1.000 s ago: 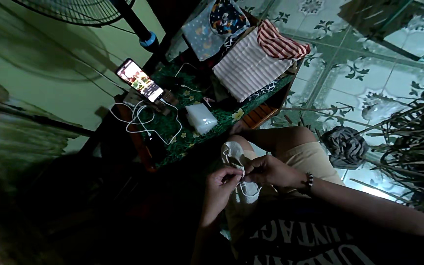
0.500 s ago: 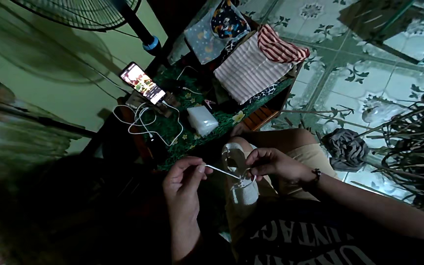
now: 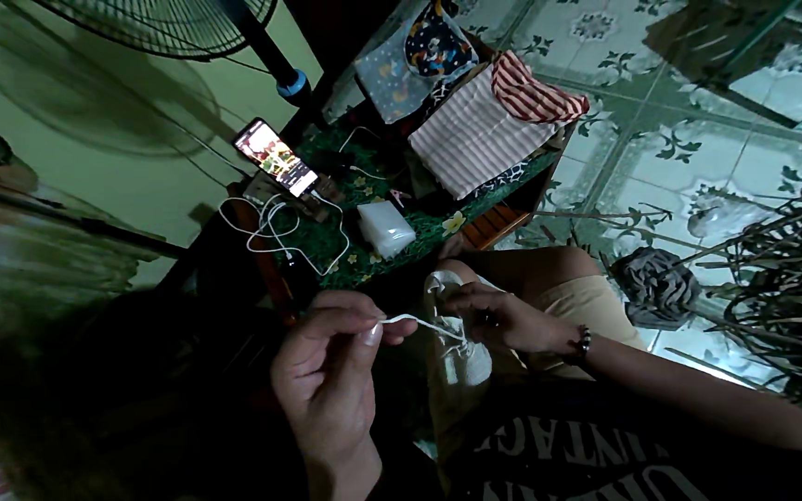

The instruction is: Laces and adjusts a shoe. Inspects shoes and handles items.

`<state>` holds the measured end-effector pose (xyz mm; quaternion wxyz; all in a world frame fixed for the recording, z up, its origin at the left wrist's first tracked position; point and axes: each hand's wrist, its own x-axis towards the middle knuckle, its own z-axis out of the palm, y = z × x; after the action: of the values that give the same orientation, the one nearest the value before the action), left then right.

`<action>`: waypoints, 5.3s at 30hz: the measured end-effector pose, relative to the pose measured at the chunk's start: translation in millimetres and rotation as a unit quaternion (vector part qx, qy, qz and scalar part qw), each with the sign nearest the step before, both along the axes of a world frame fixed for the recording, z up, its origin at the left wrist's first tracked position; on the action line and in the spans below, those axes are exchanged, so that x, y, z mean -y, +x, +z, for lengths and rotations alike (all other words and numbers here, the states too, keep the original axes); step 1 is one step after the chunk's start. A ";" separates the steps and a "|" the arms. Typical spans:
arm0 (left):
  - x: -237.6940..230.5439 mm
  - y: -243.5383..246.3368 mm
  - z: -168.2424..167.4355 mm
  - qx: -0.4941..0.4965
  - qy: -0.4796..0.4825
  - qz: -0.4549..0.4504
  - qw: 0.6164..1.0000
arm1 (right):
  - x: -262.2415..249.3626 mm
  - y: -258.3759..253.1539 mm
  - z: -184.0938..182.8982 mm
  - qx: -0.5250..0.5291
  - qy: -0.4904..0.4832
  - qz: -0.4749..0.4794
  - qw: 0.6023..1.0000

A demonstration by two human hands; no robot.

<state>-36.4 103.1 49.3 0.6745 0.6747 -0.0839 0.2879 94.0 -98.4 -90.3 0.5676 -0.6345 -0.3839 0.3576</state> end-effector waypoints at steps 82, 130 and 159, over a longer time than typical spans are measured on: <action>-111.2 -133.8 -11.8 -0.457 0.346 0.140 0.807 | 130.0 49.9 -53.4 -0.179 -0.227 -0.336 0.896; -55.8 -100.8 -107.6 -0.396 0.353 0.144 0.836 | -9.4 2.1 6.4 0.152 -0.107 -0.041 0.982; -86.0 -126.9 -97.6 -0.336 0.355 0.425 0.762 | -19.6 1.5 0.6 0.364 -0.094 0.076 0.924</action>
<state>-163.3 189.0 -48.3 0.1800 0.8857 0.3475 0.2498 95.5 -78.8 -89.7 0.2975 -0.7404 -0.5756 0.1786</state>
